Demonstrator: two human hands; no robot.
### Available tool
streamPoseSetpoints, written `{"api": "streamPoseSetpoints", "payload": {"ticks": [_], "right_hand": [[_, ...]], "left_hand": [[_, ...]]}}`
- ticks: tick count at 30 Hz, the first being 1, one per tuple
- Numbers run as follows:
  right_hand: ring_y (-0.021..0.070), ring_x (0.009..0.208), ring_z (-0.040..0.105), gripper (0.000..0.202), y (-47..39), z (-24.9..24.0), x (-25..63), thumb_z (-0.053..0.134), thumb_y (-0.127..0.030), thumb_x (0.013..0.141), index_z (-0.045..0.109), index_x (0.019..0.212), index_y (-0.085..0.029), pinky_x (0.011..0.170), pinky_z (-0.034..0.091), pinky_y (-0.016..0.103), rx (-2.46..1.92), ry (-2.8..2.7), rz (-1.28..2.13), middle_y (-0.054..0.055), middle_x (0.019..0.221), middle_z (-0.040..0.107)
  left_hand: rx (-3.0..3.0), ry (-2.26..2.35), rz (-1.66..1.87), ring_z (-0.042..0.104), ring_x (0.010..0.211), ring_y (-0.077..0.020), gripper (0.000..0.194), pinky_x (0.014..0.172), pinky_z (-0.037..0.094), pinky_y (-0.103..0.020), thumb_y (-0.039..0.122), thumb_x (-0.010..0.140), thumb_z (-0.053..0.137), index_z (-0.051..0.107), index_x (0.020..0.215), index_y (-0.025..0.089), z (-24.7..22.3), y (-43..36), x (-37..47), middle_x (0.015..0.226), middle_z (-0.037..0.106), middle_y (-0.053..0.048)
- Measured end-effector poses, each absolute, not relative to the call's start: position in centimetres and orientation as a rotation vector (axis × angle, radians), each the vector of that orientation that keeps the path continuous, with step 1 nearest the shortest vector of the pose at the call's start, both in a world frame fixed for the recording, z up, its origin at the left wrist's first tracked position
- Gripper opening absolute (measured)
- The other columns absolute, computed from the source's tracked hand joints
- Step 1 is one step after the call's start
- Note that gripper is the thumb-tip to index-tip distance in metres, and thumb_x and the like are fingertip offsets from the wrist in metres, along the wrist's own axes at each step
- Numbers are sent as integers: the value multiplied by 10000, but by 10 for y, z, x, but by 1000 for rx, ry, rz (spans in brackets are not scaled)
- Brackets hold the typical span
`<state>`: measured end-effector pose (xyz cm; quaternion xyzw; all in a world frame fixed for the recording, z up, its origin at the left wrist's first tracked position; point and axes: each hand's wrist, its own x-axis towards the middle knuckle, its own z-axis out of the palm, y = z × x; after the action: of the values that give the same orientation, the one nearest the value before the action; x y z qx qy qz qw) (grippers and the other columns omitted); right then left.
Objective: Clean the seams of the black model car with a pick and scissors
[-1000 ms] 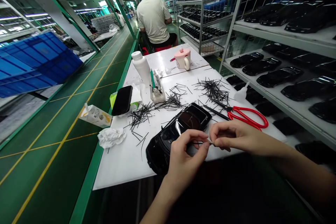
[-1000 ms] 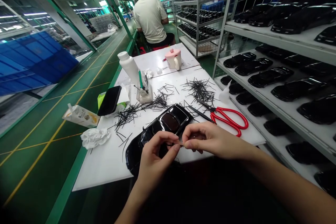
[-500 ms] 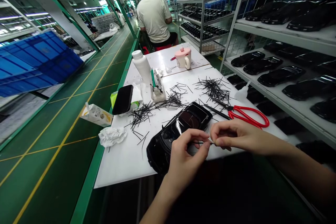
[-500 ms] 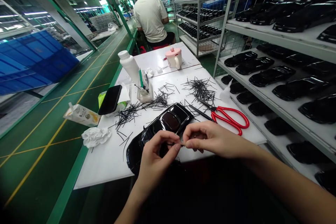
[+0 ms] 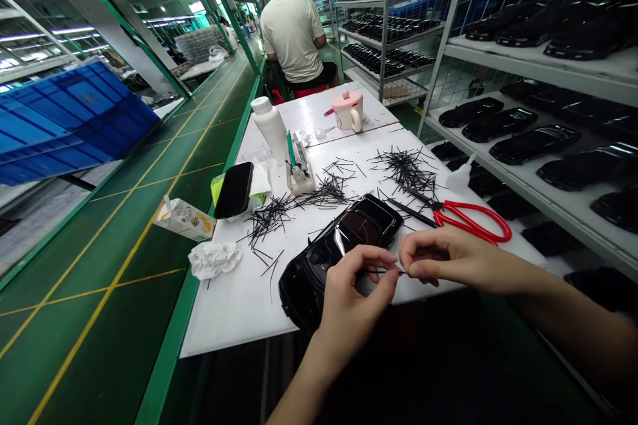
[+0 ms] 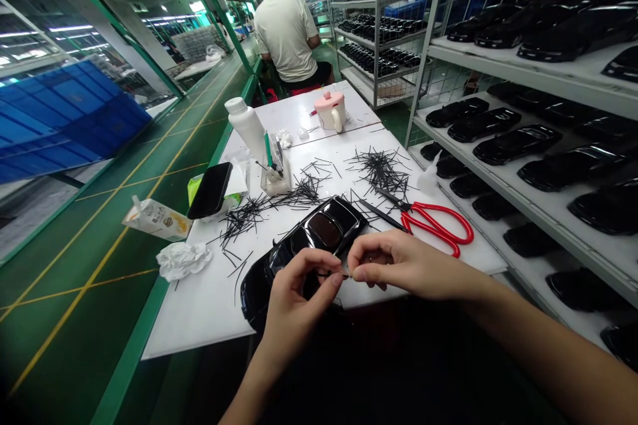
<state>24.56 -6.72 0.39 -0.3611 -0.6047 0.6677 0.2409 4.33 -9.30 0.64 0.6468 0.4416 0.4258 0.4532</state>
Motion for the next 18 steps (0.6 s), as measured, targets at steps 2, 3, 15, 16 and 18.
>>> {"api": "streamPoseSetpoints", "payload": {"ticks": [2,3,15,16,18], "right_hand": [[112,669,491,254,-67,5,245,660,-416,872,621,864,-165,625,401,250,-993,-1653,1827,0,762,548],[112,667,490,259,-67,5,245,660,-420,872,622,863,-164,623,400,250,-996,-1654,1825,-1,756,546],[117,668,488,265,-65,3,245,651,-427,876,629,880,-163,622,397,253,-984,-1698,1812,1,753,548],[120,676,494,257,-64,2,246,648,-422,879,628,888,-166,627,400,253,-983,-1710,1812,2,762,552],[125,690,502,247,-64,1,247,641,-418,885,627,902,-173,632,402,253,-994,-1741,1799,3,776,558]], "left_hand": [[1604,1088,1047,623,746,-109,53,691,496,-202,159,839,656,670,885,182,6,-93,43,857,718,-9],[1609,1087,1045,625,747,-112,52,692,498,-206,160,839,656,670,885,180,6,-93,43,857,717,-11],[1652,1087,1011,640,743,-130,43,694,515,-227,173,833,651,673,869,181,5,-91,42,843,715,-23],[1657,1086,1005,639,739,-130,37,693,516,-228,174,832,651,673,861,181,5,-91,42,838,715,-23],[1669,1088,990,638,733,-133,26,689,516,-232,180,829,655,673,848,181,4,-90,41,830,713,-25]]}}
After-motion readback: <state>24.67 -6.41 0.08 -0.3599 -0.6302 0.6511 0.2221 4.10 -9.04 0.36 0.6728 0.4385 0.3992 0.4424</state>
